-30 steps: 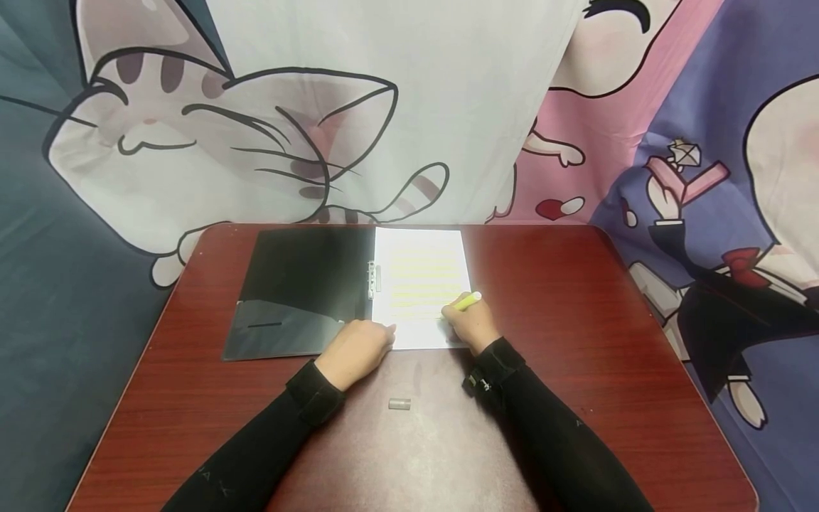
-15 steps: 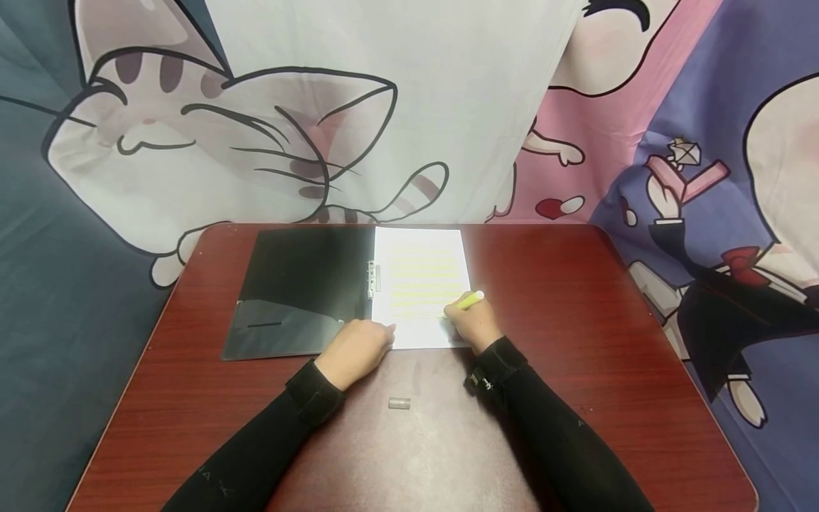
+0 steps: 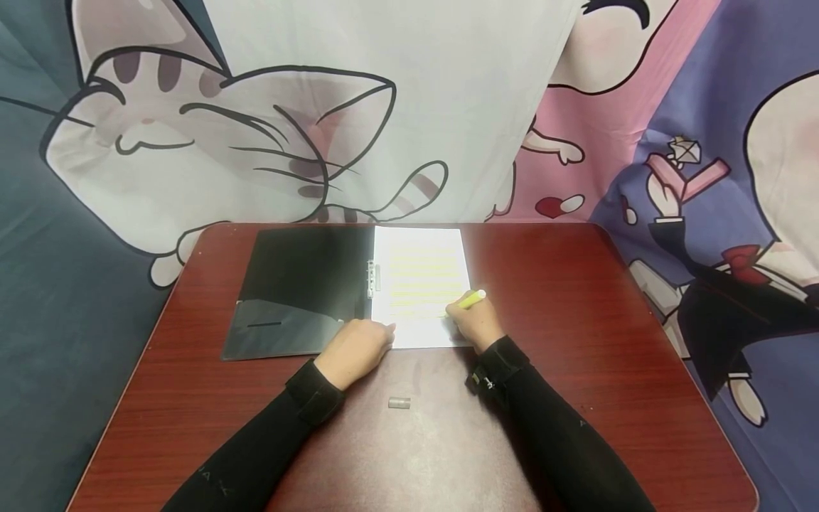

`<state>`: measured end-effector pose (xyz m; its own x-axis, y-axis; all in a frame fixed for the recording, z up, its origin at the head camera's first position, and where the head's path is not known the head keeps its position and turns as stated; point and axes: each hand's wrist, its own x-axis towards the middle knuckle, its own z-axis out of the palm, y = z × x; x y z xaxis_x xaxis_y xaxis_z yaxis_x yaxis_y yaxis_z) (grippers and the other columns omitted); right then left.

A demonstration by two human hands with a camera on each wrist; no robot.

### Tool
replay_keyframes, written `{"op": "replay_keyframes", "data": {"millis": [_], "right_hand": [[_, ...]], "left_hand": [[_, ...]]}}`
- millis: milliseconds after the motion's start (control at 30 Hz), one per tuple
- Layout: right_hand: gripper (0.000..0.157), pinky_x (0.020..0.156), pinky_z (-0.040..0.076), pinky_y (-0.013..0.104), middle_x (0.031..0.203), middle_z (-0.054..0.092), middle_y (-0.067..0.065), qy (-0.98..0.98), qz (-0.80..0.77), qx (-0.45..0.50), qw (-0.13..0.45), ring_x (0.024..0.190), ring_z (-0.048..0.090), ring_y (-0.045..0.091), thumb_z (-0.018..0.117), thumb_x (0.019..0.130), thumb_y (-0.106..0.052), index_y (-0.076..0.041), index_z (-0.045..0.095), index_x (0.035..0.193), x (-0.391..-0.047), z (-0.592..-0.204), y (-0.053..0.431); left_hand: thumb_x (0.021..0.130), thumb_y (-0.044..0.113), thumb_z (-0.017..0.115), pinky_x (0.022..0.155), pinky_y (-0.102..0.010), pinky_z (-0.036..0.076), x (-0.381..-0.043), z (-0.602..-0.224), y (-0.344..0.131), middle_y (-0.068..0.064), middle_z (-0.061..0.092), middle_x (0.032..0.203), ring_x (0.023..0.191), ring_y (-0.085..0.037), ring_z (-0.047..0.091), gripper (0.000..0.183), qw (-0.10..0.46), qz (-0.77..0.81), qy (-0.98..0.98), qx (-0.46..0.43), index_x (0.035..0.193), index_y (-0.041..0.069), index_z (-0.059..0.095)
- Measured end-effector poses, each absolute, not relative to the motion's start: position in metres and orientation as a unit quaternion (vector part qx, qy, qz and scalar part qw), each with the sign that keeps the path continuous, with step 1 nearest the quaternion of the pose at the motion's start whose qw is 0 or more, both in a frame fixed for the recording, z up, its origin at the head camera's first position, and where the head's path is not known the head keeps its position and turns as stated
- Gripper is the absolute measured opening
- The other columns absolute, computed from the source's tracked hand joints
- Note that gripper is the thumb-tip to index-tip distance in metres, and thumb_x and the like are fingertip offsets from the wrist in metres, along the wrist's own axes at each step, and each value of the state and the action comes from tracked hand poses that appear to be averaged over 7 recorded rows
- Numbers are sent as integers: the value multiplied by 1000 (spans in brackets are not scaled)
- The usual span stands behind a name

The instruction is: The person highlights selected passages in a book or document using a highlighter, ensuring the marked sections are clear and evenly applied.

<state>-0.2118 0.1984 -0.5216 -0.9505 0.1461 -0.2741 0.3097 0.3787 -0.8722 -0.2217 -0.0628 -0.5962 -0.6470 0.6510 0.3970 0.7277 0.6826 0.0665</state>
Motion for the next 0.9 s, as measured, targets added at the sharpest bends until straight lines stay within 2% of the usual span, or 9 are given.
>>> {"op": "replay_keyframes", "data": {"millis": [133,200,400,533,733,900], "right_hand": [[7,56,60,24,75,59,2,825,-541,143,79,67,60,13,61,103,-6,-5,58,97,-211,-519,199],[7,56,60,25,75,60,2,824,-542,144,80,67,61,14,61,103,-6,-5,57,97,-211,-518,199],[6,57,61,25,75,60,2,823,-542,147,82,67,60,14,60,103,-6,-5,58,97,-210,-517,199],[7,56,60,24,74,59,1,825,-541,147,75,67,60,13,60,102,-6,-5,57,96,-211,-519,200],[8,54,57,24,72,59,1,829,-537,144,66,60,58,13,61,101,-6,-5,57,94,-212,-521,202],[8,54,58,24,73,59,1,827,-538,147,68,62,59,12,61,102,-6,-5,57,94,-211,-520,203]], "left_hand": [[121,23,53,47,-40,52,-233,-620,-62,-3,66,58,54,-24,68,60,164,-115,-903,-382,63,19,71],[120,22,55,48,-41,54,-228,-610,-63,-4,68,60,56,-25,70,58,165,-112,-902,-383,65,18,72],[118,19,58,45,-46,50,-219,-589,-64,-3,68,59,55,-24,70,57,182,-107,-899,-384,63,17,71],[119,21,57,44,-46,49,-222,-595,-63,-3,68,59,55,-24,69,58,173,-111,-901,-381,63,17,71],[119,20,56,49,-42,56,-229,-610,-62,-7,71,62,57,-27,71,56,153,-126,-903,-381,66,16,75],[119,22,58,48,-41,52,-233,-620,-62,-4,70,61,56,-24,70,55,163,-108,-903,-382,66,18,76]]}}
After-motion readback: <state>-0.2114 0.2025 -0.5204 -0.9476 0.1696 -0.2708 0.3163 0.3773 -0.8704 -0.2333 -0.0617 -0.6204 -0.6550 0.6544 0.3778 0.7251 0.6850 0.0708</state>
